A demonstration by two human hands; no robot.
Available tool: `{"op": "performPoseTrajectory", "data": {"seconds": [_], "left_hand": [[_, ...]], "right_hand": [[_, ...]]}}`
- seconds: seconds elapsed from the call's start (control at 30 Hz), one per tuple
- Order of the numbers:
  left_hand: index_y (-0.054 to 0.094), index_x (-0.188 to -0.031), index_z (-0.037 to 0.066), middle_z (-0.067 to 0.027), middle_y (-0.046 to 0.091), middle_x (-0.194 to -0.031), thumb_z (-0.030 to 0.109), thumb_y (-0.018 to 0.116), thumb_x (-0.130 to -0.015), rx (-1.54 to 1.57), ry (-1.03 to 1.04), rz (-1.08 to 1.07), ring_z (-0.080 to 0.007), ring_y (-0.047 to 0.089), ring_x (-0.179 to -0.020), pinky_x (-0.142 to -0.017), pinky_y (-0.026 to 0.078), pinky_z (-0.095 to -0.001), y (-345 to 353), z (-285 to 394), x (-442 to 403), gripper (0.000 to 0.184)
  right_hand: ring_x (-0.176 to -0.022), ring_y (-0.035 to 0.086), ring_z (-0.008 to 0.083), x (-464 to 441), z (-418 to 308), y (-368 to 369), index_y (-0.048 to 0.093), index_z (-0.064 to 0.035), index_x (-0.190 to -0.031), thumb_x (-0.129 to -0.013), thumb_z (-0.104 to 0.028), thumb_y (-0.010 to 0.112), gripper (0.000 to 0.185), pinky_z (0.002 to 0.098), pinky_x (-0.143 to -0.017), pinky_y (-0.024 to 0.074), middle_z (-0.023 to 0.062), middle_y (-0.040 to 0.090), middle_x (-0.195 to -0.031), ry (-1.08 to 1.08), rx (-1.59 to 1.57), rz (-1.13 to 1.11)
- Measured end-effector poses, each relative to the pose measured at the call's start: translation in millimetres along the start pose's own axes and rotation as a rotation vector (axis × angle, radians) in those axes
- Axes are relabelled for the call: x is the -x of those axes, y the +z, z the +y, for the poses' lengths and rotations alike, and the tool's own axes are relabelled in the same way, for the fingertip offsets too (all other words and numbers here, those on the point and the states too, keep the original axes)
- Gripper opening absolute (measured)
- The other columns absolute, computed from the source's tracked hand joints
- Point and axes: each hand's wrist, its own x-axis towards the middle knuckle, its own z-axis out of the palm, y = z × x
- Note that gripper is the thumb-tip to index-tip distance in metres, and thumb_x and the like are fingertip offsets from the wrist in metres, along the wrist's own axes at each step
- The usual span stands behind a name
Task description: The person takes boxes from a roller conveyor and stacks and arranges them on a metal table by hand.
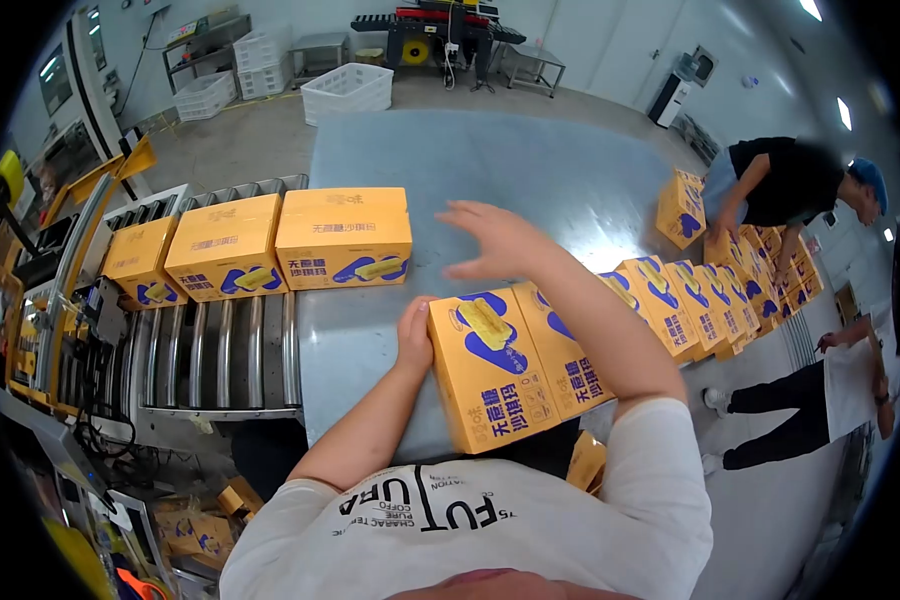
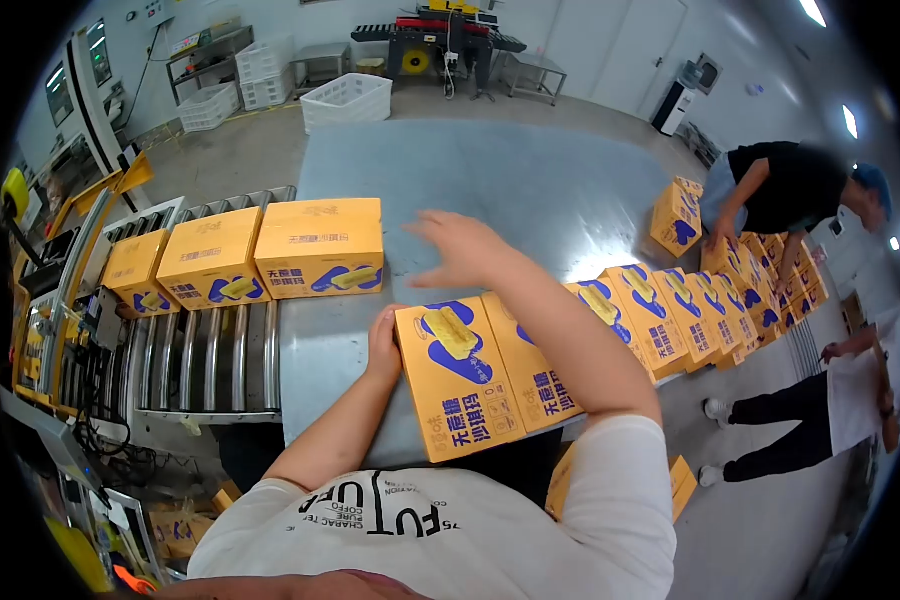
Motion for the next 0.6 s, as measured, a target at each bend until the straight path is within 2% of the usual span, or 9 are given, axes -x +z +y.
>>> {"op": "performPoseTrajectory", "data": {"seconds": [0.2, 0.3, 0.4, 0.5, 0.6], "left_hand": [[0.067, -0.100, -0.003, -0.0118, 0.069, -0.096, 0.028, 0.038, -0.108, -0.072, 0.030, 0.030, -0.0195, 0.062, -0.090, -0.086, 0.049, -0.0326, 0.6, -3.1, -7.0, 0.043], [0.067, -0.101, -0.003, -0.0118, 0.069, -0.095, 0.029, 0.037, -0.109, -0.031, -0.025, 0.037, -0.0196, 0.062, -0.090, -0.086, 0.049, -0.0328, 1.4, -7.4, -8.2, 0.045], [0.067, -0.100, -0.002, -0.0113, 0.069, -0.096, 0.030, 0.036, -0.109, -0.021, -0.053, 0.064, -0.0193, 0.062, -0.090, -0.086, 0.049, -0.0330, 0.3, -14.9, -9.8, 0.045], [0.068, -0.100, -0.001, -0.0110, 0.069, -0.095, 0.030, 0.036, -0.109, -0.064, -0.024, 0.055, -0.0194, 0.062, -0.090, -0.086, 0.049, -0.0330, -2.5, -18.7, -11.1, 0.046], [0.068, -0.100, -0.001, -0.0107, 0.069, -0.095, 0.031, 0.036, -0.108, -0.108, -0.011, 0.031, -0.0197, 0.062, -0.090, -0.087, 0.049, -0.0333, -0.1, -8.4, -8.9, 0.046]], "right_hand": [[-0.155, 0.025, 0.0432, -111.3, 3.8, 55.2, 0.030, -0.0167, -0.164, -0.065, -0.062, 0.090, 0.124, 0.0464, -0.124, 0.0323, 0.0285, 0.025, -0.166, 0.034, 0.058, -0.048], [-0.152, 0.030, 0.0444, -132.6, 7.3, 81.2, 0.030, -0.0154, -0.164, -0.059, -0.059, 0.092, 0.130, 0.0460, -0.122, 0.0342, 0.0295, 0.030, -0.163, 0.009, -0.008, -0.070], [-0.145, 0.039, 0.0436, -124.0, 16.9, 73.5, 0.035, -0.0157, -0.162, -0.058, -0.057, 0.092, 0.126, 0.0463, -0.119, 0.0370, 0.0272, 0.039, -0.155, -0.034, -0.202, -0.088], [-0.139, 0.043, 0.0424, -102.5, 48.6, 69.1, 0.041, -0.0164, -0.158, -0.056, -0.055, 0.091, 0.120, 0.0464, -0.116, 0.0394, 0.0262, 0.044, -0.147, -0.077, -0.199, -0.020], [-0.140, 0.041, 0.0425, -75.3, 78.6, 57.5, 0.046, -0.0176, -0.156, -0.056, -0.055, 0.091, 0.116, 0.0471, -0.115, 0.0400, 0.0274, 0.043, -0.146, 0.281, -0.096, 0.038]]}}
